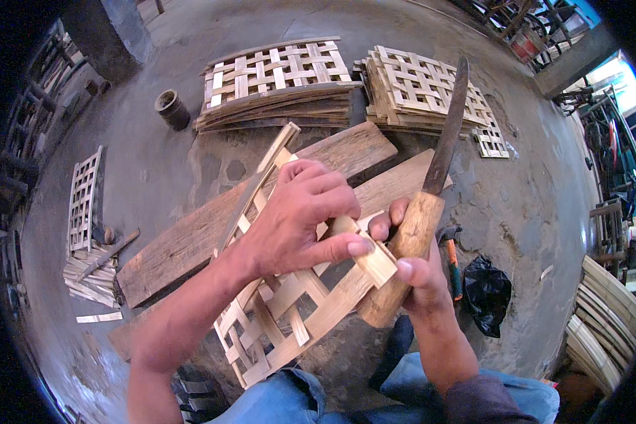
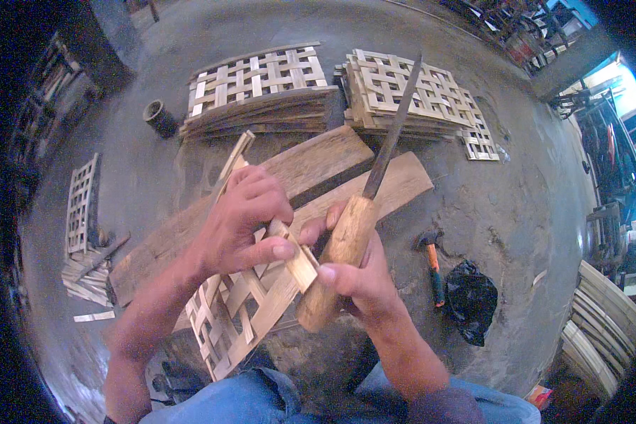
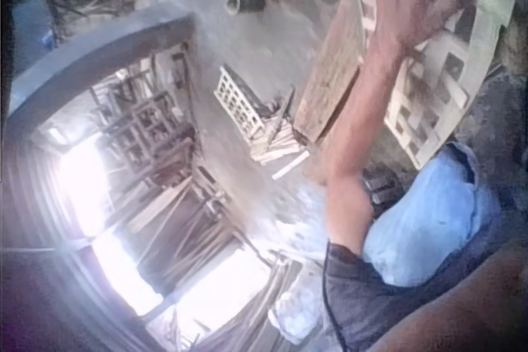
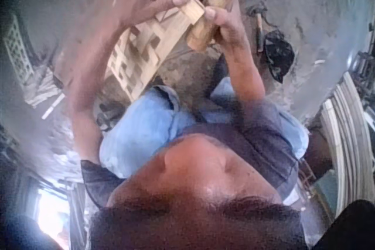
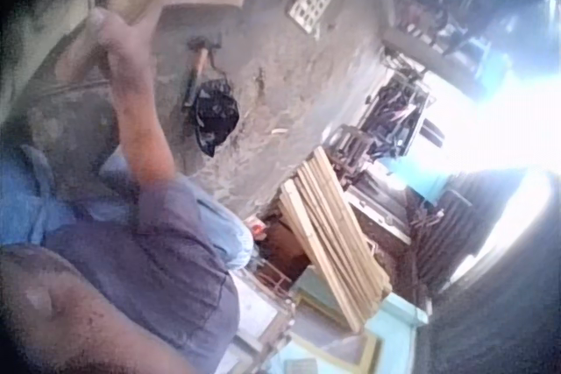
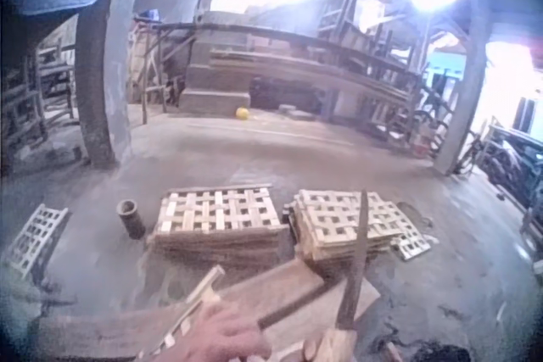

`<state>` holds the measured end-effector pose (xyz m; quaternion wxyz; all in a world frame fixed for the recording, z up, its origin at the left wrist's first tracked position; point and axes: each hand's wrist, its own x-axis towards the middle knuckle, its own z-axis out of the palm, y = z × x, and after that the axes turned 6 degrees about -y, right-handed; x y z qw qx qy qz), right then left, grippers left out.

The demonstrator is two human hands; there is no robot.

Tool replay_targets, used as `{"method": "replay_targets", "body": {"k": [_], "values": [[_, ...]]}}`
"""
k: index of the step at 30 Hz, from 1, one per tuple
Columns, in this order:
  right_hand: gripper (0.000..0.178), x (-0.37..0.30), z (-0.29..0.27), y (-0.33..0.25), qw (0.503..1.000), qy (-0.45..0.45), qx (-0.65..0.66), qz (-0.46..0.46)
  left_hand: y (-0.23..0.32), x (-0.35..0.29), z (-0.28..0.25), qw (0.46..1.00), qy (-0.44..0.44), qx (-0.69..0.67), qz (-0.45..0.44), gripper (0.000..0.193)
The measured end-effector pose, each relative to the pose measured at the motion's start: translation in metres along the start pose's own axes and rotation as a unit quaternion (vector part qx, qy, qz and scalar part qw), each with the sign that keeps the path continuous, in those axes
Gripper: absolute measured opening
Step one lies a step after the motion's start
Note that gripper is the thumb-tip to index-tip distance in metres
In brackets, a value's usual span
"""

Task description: The person assembles a wooden lattice by interweaving thin wooden strips and securing them with a hammer and chisel. The person repeatedly adjusts the strips and uses tools to tighten the lattice structure.

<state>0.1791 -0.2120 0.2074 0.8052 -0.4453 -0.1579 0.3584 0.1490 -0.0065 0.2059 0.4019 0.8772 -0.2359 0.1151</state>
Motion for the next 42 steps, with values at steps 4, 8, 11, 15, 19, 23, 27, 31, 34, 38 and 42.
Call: {"method": "replay_targets", "body": {"k": [4,8,11,15,19,23,27,31,34,38,42], "values": [[0.062,-0.004,0.000,-0.004,1.000,-0.013,0.026,0.007,0.003,0.000,0.001,1.000,-0.004,-0.005,-0.002,0.047],[0.062,-0.003,-0.002,0.001,0.999,-0.017,0.029,0.004,0.003,-0.002,0.002,1.000,-0.002,-0.017,-0.013,0.045],[0.063,-0.004,-0.001,0.001,0.999,-0.025,0.041,-0.015,0.002,0.000,0.002,1.000,0.003,-0.008,-0.006,0.045],[0.065,-0.004,0.003,0.003,0.998,-0.008,0.055,-0.014,-0.001,0.000,0.004,1.000,0.008,-0.010,-0.002,0.045],[0.065,-0.004,0.005,0.004,0.997,-0.010,0.065,-0.025,0.000,0.000,0.002,1.000,0.005,-0.009,0.003,0.044],[0.065,-0.005,0.004,0.005,0.997,-0.013,0.070,-0.027,0.000,-0.001,0.002,1.000,0.005,-0.009,0.005,0.043],[0.064,-0.006,0.008,0.003,0.998,0.004,0.057,-0.033,0.000,0.000,0.003,1.000,0.007,-0.007,0.002,0.046],[0.061,-0.006,0.011,0.000,0.999,0.020,0.040,-0.024,-0.003,0.000,0.001,1.000,0.007,-0.019,0.005,0.046],[0.060,-0.005,0.008,-0.002,0.999,0.030,0.021,-0.016,-0.009,0.000,0.000,0.999,0.012,-0.041,0.008,0.046],[0.061,-0.003,0.009,0.001,0.999,0.029,-0.013,-0.029,-0.009,0.001,0.003,0.999,-0.005,-0.054,0.007,0.045],[0.061,-0.002,0.010,0.002,0.999,0.043,0.001,-0.032,-0.010,0.003,0.006,0.998,-0.002,-0.063,0.012,0.044]]}}
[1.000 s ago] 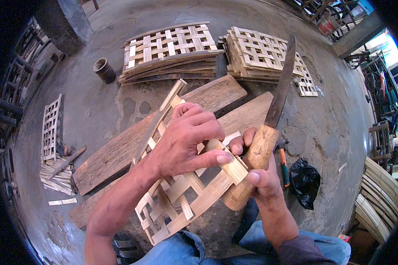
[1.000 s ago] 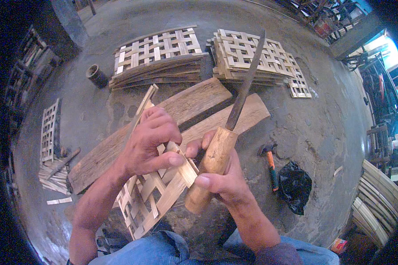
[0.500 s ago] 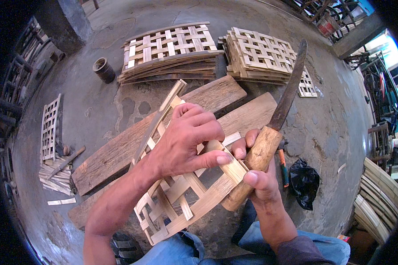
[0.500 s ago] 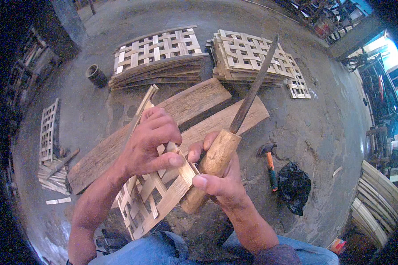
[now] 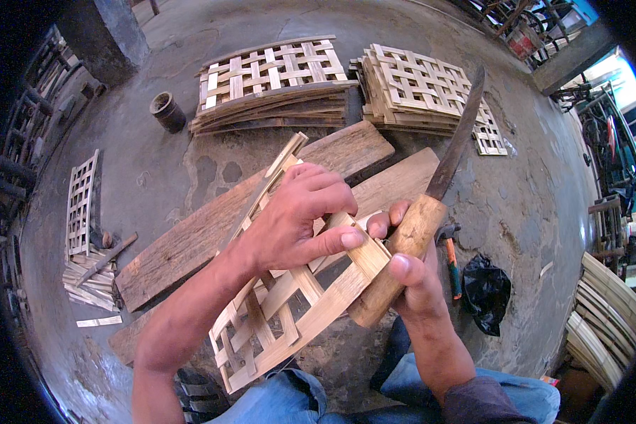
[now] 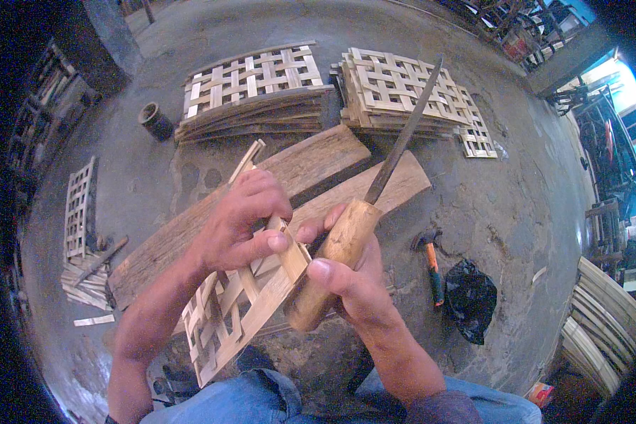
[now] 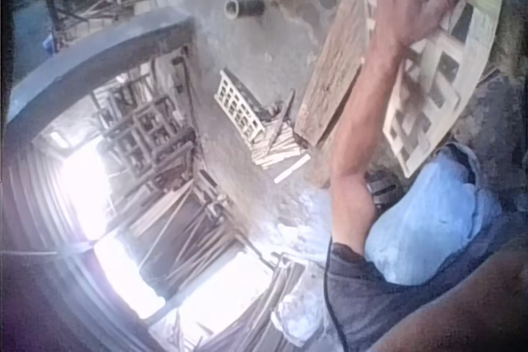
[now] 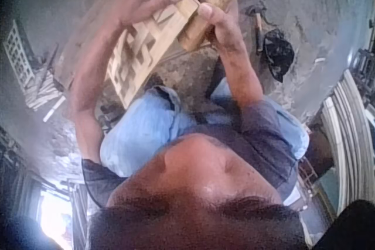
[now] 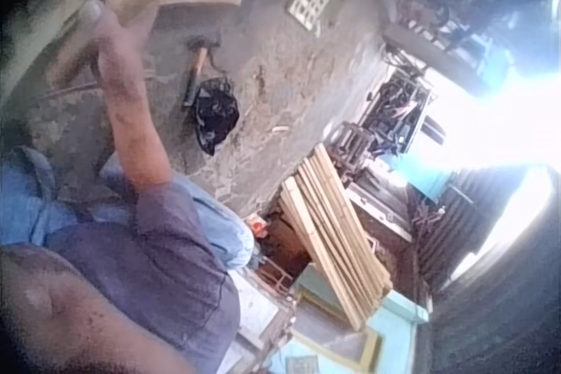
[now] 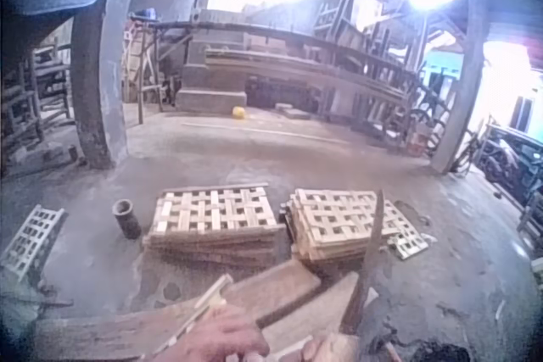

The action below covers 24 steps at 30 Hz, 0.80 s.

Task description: The person assembles a wooden lattice by interweaving thin wooden strips and securing them with a hammer and chisel. The person repeatedly adjusts the strips and uses tools to tighten the lattice structure.

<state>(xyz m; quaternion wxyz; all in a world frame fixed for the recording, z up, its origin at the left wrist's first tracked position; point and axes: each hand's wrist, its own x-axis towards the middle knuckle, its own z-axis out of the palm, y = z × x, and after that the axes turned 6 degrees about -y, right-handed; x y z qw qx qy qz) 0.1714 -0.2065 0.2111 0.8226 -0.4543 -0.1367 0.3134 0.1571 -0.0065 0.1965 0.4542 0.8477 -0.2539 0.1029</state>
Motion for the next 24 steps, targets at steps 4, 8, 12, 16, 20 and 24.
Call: {"method": "replay_targets", "body": {"k": [4,8,12,16,20,24], "values": [[0.060,0.002,-0.005,0.004,1.000,-0.003,0.011,0.001,-0.003,0.001,0.004,1.000,-0.002,-0.012,-0.005,0.044],[0.055,0.010,-0.003,0.002,1.000,0.015,-0.005,-0.015,-0.015,0.003,0.005,0.997,-0.030,-0.065,-0.040,0.049],[0.046,0.037,-0.004,0.009,0.997,0.047,-0.042,-0.045,-0.027,-0.012,-0.010,0.993,0.059,0.018,-0.099,0.068],[0.039,0.061,0.002,0.002,0.992,0.089,-0.094,-0.009,-0.015,-0.066,-0.069,0.970,0.077,-0.058,-0.225,0.073],[0.036,0.079,0.013,0.003,0.992,0.096,-0.084,-0.009,0.001,-0.163,-0.127,0.924,0.086,-0.146,-0.343,0.068],[0.035,0.091,0.016,-0.002,0.990,0.082,-0.113,0.009,0.037,-0.239,-0.127,0.893,0.165,-0.192,-0.373,0.076]]}}
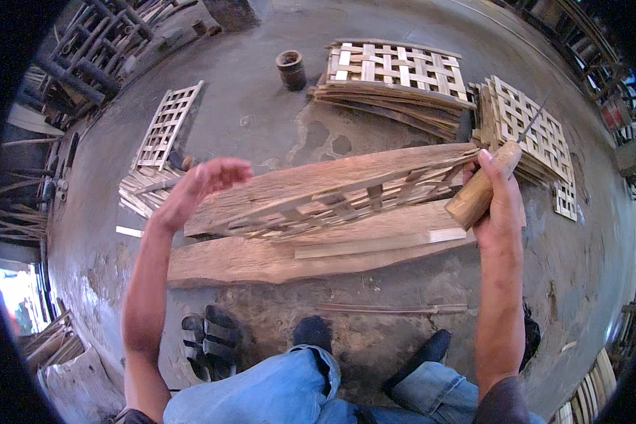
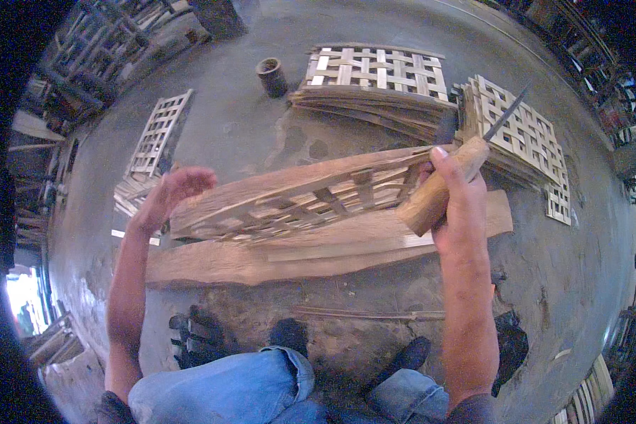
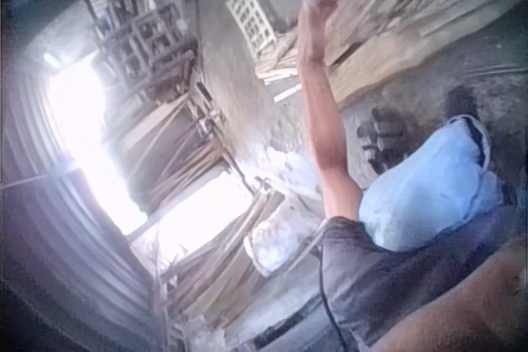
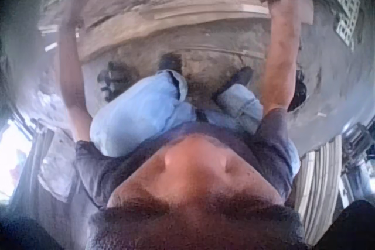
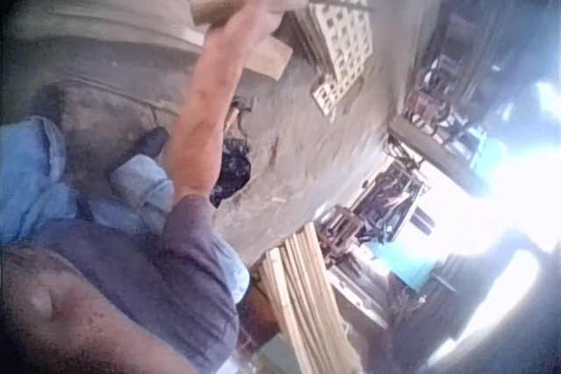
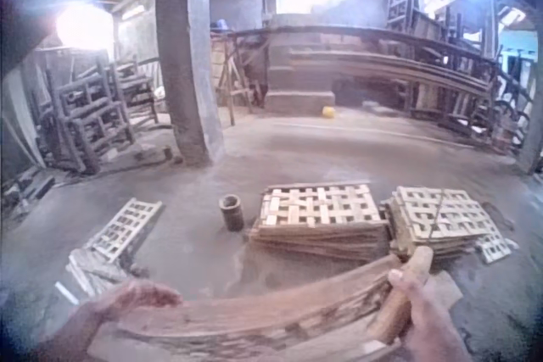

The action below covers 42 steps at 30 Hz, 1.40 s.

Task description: The person assembles a wooden lattice by interweaving thin wooden strips and securing them with a hammer and chisel. The person repeatedly adjusts the strips and uses tools to tighten the lattice structure.

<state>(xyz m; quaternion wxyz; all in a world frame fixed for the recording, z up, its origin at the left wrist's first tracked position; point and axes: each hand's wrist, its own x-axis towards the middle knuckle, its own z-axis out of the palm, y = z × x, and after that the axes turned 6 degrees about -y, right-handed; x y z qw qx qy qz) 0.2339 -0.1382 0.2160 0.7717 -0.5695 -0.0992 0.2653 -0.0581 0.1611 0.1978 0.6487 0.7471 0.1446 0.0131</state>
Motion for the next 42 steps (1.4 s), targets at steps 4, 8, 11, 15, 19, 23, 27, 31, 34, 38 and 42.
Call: {"method": "replay_targets", "body": {"k": [4,8,11,15,19,23,27,31,34,38,42], "values": [[0.033,0.014,-0.006,0.003,0.999,-0.022,0.021,0.030,-0.018,-0.046,0.013,0.997,0.041,-0.037,0.050,0.064],[0.035,0.026,-0.021,0.012,0.998,-0.006,0.031,0.055,-0.023,-0.049,0.042,0.986,0.156,0.052,0.016,0.037],[0.035,0.025,-0.020,0.009,0.997,0.028,0.043,0.058,-0.026,-0.042,0.046,0.978,0.198,0.069,0.023,0.020],[0.035,0.025,-0.013,0.006,0.995,0.005,0.086,0.058,-0.022,-0.034,0.038,0.961,0.237,0.136,0.045,0.017],[0.039,0.043,-0.021,0.000,0.994,0.001,0.106,0.023,-0.012,-0.012,0.027,0.952,0.250,0.146,0.096,0.016],[0.039,0.063,-0.045,0.000,0.995,0.013,0.101,0.014,-0.010,0.006,0.052,0.873,0.253,0.348,0.230,0.020],[0.038,0.060,-0.076,0.027,0.993,0.056,0.068,0.081,-0.033,-0.012,0.097,0.809,0.202,0.457,0.311,0.028],[0.033,0.040,-0.103,0.054,0.982,0.109,0.043,0.145,-0.071,-0.027,0.136,0.819,0.141,0.463,0.307,0.030],[0.031,0.030,-0.125,0.075,0.980,0.103,0.045,0.163,-0.086,-0.037,0.155,0.835,0.090,0.452,0.302,0.030],[0.030,0.020,-0.132,0.084,0.972,0.104,0.039,0.205,-0.096,-0.045,0.163,0.848,0.056,0.447,0.278,0.031],[0.033,0.021,-0.143,0.091,0.975,0.085,0.040,0.200,-0.096,-0.041,0.164,0.851,0.047,0.439,0.283,0.031]]}}
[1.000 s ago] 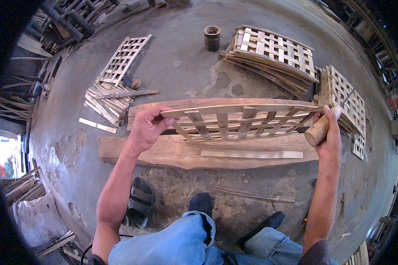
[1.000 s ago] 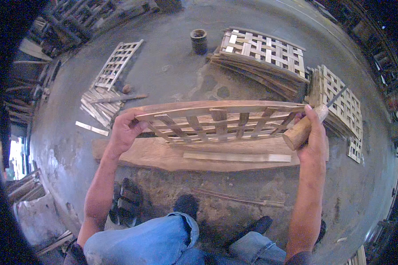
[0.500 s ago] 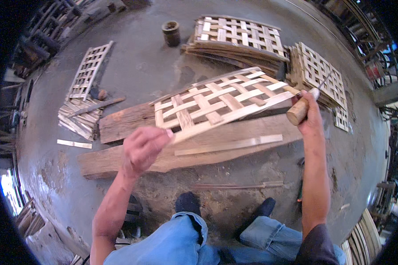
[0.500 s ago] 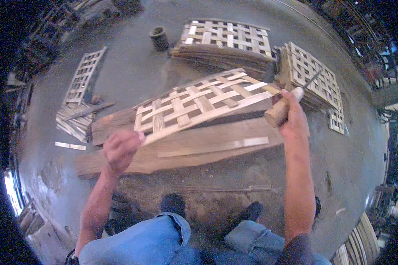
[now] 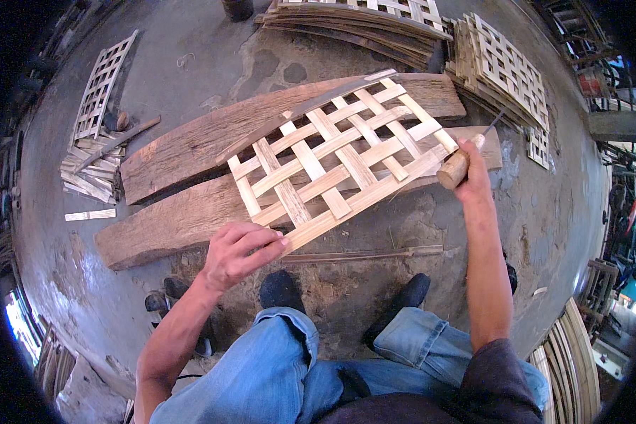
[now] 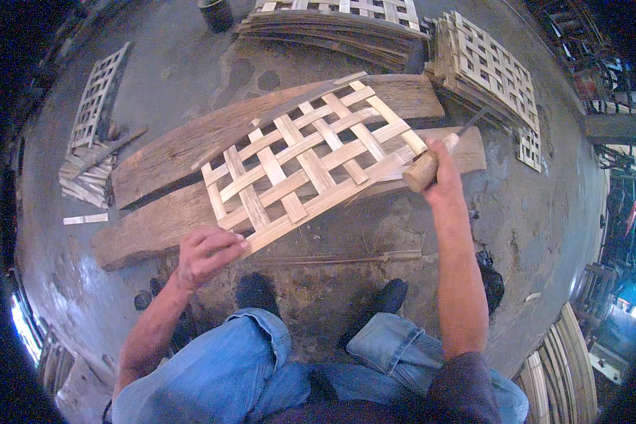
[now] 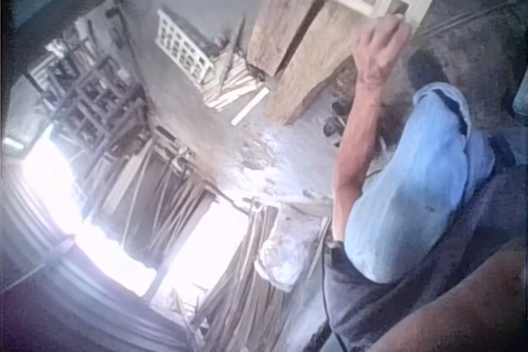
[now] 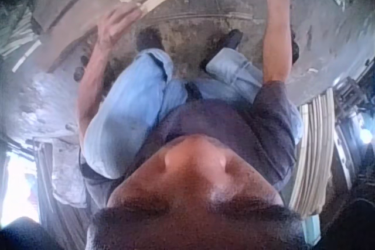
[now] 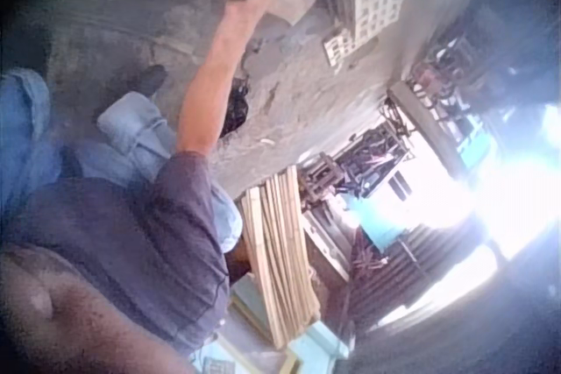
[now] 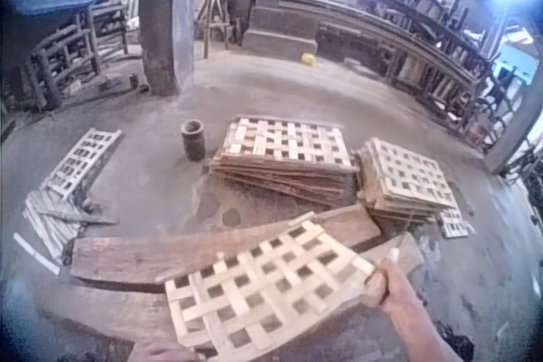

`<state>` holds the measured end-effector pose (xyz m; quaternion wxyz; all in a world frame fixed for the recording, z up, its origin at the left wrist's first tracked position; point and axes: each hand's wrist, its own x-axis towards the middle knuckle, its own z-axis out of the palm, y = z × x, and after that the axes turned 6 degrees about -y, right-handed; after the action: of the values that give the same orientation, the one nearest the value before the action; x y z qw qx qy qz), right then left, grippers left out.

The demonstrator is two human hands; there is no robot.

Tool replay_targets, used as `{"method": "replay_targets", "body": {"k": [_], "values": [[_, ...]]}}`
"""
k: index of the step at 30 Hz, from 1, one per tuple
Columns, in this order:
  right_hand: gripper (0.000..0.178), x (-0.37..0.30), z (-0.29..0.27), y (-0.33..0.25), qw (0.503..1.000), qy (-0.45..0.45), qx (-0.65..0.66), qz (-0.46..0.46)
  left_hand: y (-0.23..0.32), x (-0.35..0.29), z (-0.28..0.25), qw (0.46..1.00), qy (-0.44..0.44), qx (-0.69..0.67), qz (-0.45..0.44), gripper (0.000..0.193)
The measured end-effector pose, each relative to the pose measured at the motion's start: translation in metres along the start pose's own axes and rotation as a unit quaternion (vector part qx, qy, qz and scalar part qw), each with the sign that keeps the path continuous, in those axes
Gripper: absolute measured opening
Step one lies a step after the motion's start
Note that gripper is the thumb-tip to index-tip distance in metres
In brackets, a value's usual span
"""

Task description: The person assembles a wooden lattice by interweaving thin wooden strips and securing them with a hammer and chisel. The person repeatedly adjusts the strips and uses tools to tighten the lattice structure.

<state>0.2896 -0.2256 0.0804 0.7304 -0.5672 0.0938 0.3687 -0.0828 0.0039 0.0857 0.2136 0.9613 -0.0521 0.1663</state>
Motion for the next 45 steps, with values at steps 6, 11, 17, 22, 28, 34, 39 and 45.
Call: {"method": "replay_targets", "body": {"k": [6,11,17,22,28,34,39,45], "values": [[0.039,0.006,0.003,0.005,0.996,-0.001,-0.037,-0.076,-0.004,-0.002,-0.001,0.999,0.035,-0.013,0.000,0.030],[0.037,0.011,0.040,-0.037,0.982,-0.051,0.003,-0.183,-0.043,0.040,-0.062,0.975,0.211,0.065,-0.022,0.020],[0.039,-0.012,0.117,-0.102,0.946,-0.133,-0.091,-0.283,-0.090,0.087,-0.141,0.898,0.217,-0.262,-0.280,0.023],[0.044,-0.004,0.124,-0.116,0.944,-0.147,-0.134,-0.262,-0.121,0.091,-0.140,0.798,0.189,-0.415,-0.395,0.030],[0.041,-0.004,0.125,-0.106,0.955,-0.175,-0.133,-0.199,-0.145,0.074,-0.122,0.779,0.168,-0.462,-0.389,0.028],[0.040,0.002,0.121,-0.093,0.959,-0.163,-0.131,-0.193,-0.147,0.072,-0.120,0.786,0.139,-0.457,-0.392,0.028],[0.042,0.000,0.121,-0.094,0.961,-0.156,-0.146,-0.176,-0.139,0.076,-0.121,0.787,0.151,-0.451,-0.392,0.028],[0.043,0.000,0.120,-0.092,0.959,-0.140,-0.149,-0.195,-0.143,0.078,-0.119,0.781,0.147,-0.459,-0.398,0.029]]}}
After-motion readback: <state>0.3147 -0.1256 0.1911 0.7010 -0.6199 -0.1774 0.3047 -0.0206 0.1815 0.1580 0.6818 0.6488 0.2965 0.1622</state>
